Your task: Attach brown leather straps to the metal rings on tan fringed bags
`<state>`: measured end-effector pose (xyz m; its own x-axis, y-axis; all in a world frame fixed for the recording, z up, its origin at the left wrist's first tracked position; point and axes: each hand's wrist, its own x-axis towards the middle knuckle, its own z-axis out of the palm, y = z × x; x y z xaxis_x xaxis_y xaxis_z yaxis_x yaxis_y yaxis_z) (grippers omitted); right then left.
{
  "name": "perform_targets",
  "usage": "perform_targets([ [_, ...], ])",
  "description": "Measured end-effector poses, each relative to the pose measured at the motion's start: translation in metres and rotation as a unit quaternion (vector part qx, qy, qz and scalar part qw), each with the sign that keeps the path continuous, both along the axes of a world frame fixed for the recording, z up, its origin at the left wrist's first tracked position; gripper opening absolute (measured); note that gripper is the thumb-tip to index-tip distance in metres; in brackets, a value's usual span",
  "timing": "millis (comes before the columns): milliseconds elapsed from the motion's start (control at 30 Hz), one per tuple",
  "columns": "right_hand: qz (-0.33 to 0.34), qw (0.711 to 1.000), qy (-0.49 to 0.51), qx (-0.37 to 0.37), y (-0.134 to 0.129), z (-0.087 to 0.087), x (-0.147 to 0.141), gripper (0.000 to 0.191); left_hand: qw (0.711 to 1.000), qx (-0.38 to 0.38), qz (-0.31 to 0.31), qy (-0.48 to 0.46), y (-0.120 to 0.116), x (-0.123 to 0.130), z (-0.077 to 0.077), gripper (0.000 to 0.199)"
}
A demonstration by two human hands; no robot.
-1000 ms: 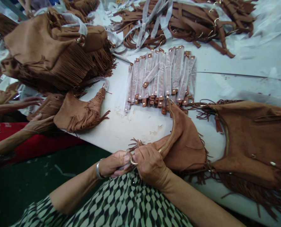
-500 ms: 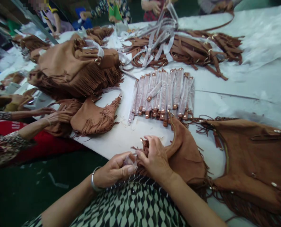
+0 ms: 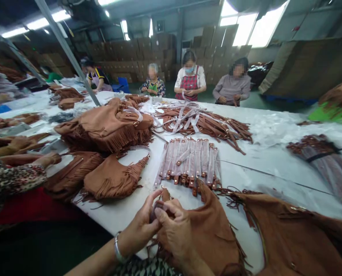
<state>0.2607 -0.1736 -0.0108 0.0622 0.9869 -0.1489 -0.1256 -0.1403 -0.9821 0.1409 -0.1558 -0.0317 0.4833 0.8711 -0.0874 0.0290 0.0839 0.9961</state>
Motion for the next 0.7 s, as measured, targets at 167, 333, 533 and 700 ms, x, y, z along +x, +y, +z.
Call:
perform_targets([
  [167, 0.016, 0.997, 0.067, -0.028, 0.001, 0.008, -0.023, 0.024, 0.999, 0.025, -0.027, -0.021, 0.003, -0.026, 0.022, 0.076],
  [333, 0.044, 0.998, 0.046, -0.004, 0.001, 0.011, -0.05, 0.021, 0.995, -0.047, -0.047, -0.076, -0.002, -0.055, 0.032, 0.087],
  [533, 0.092, 0.973, 0.207, -0.036, 0.008, 0.028, -0.067, 0.024, 0.988, 0.126, 0.084, 0.013, 0.009, -0.1, 0.04, 0.052],
  [700, 0.162, 0.956, 0.234, -0.062, 0.011, 0.032, -0.08, 0.029, 0.993, 0.04, 0.032, -0.111, 0.027, -0.111, 0.042, 0.039],
])
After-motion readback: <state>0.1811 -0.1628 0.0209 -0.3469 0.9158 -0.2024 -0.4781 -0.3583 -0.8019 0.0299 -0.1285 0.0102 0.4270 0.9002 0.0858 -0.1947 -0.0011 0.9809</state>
